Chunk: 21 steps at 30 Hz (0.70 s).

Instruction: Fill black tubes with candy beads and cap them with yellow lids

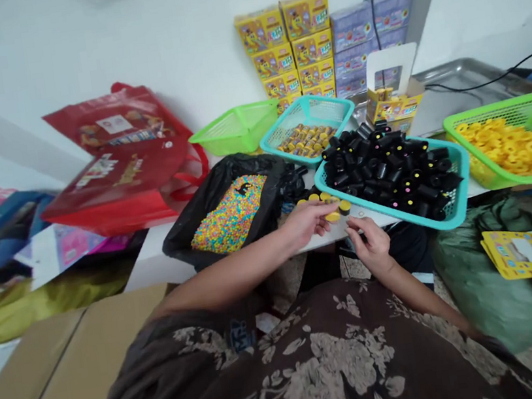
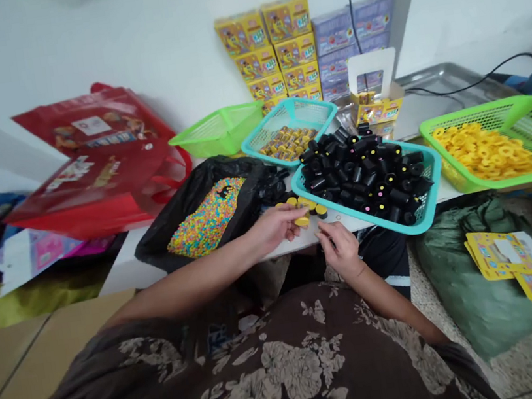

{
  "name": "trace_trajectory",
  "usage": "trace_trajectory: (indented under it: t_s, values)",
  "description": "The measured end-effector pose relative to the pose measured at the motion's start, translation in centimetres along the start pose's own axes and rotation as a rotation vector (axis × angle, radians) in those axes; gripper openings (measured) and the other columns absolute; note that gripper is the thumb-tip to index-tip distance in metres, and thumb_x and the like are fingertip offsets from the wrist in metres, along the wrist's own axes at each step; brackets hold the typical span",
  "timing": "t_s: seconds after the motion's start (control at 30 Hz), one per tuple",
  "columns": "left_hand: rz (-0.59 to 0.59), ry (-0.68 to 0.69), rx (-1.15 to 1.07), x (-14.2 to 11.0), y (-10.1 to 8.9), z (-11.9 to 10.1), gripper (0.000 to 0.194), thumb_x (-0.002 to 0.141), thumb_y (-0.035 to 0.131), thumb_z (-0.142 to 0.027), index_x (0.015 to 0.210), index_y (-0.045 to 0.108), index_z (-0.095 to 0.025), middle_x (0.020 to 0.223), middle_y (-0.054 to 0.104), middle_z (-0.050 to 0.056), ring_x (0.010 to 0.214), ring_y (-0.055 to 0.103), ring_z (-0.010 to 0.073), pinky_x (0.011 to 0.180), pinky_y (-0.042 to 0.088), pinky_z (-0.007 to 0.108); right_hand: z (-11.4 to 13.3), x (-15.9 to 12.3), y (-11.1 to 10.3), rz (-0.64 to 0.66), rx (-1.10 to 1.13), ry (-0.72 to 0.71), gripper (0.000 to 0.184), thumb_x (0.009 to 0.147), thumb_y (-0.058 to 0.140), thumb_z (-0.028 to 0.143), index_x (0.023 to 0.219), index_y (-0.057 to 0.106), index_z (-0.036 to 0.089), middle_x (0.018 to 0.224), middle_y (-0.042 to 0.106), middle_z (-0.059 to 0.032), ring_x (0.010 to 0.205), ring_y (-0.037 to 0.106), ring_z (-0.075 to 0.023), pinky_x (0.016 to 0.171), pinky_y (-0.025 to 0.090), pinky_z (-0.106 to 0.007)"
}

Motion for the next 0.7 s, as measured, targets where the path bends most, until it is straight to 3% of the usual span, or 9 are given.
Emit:
trace_trajectory:
  t_s: [0.07,0.17,0.27,0.33,0.47,0.57,0.7]
  values:
    - [-0.089,0.115,0.059,2.6,-1.9,-3.4,0.032,0.080,0.088,-0.035,0.083,0.061,-0.018,0.070,0.069,0.004,0.045,0.054,0.0110,0.045,0.034,0.026,-0.7,-0.4,0.7,0.050,-0.009,-0.047,0.018,0.100,0.062,0.016,0.115,0.071,0.021,0.087,0.075,-0.0069,0.076,0.071,-0.0188,0.068,0.060,-0.033]
    - [-0.324,0.318,0.275,7.8,-4.9,-9.2,0.037,0.077,0.090,-0.035,0.092,0.060,-0.020,0.063,0.062,0.000,0.048,0.055,0.0138,0.051,0.039,0.029,-2.1,-1.4,1.8,0.113,-0.009,-0.096,0.013,0.099,0.063,0.013,0.105,0.070,0.021,0.083,0.072,-0.0060,0.075,0.068,-0.0185,0.067,0.059,-0.033]
    - [-0.487,0.345,0.577,14.1,-6.6,-13.1,0.033,0.080,0.086,-0.034,0.098,0.062,-0.019,0.070,0.066,0.002,0.065,0.067,0.0207,0.063,0.048,0.032,-3.0,-2.4,2.7,0.128,-0.079,-0.168,0.017,0.098,0.061,0.011,0.107,0.071,0.021,0.086,0.072,-0.0066,0.078,0.067,-0.0196,0.070,0.059,-0.035]
    - [-0.565,0.359,0.801,17.6,-6.8,-15.1,0.033,0.080,0.086,-0.032,0.102,0.066,-0.018,0.089,0.073,0.007,0.089,0.073,0.0263,0.077,0.052,0.036,-3.2,-2.8,3.1,0.132,-0.144,-0.213,0.021,0.097,0.059,0.010,0.111,0.070,0.021,0.087,0.072,-0.0070,0.078,0.065,-0.0202,0.071,0.058,-0.036]
    - [-0.606,0.353,1.078,22.3,-6.2,-17.2,0.043,0.085,0.081,-0.035,0.121,0.067,-0.014,0.123,0.072,0.016,0.120,0.067,0.0315,0.095,0.051,0.039,-3.2,-3.1,3.4,0.128,-0.201,-0.228,0.023,0.095,0.061,0.009,0.115,0.069,0.019,0.086,0.070,-0.0075,0.078,0.063,-0.0206,0.070,0.056,-0.036]
    - [-0.556,0.313,1.112,24.0,-5.7,-17.5,0.047,0.086,0.083,-0.037,0.120,0.069,-0.007,0.119,0.074,0.020,0.118,0.067,0.0298,0.098,0.050,0.039,-3.0,-3.1,3.4,0.126,-0.215,-0.241,0.025,0.095,0.061,0.009,0.117,0.068,0.019,0.087,0.070,-0.0077,0.078,0.062,-0.0207,0.070,0.056,-0.036]
    - [-0.545,0.360,1.081,24.3,-5.3,-18.0,0.042,0.093,0.076,-0.038,0.105,0.074,0.002,0.106,0.075,0.022,0.115,0.068,0.0282,0.102,0.050,0.038,-3.1,-3.2,3.5,0.121,-0.228,-0.258,0.026,0.096,0.060,0.009,0.119,0.067,0.018,0.088,0.070,-0.0078,0.078,0.063,-0.0204,0.071,0.056,-0.036]
Point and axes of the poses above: each hand's wrist, its own x-axis towards the middle knuckle, its own y-axis out of the palm, z = x × y, the point moved 7 cm from there along x, towards the middle knuckle
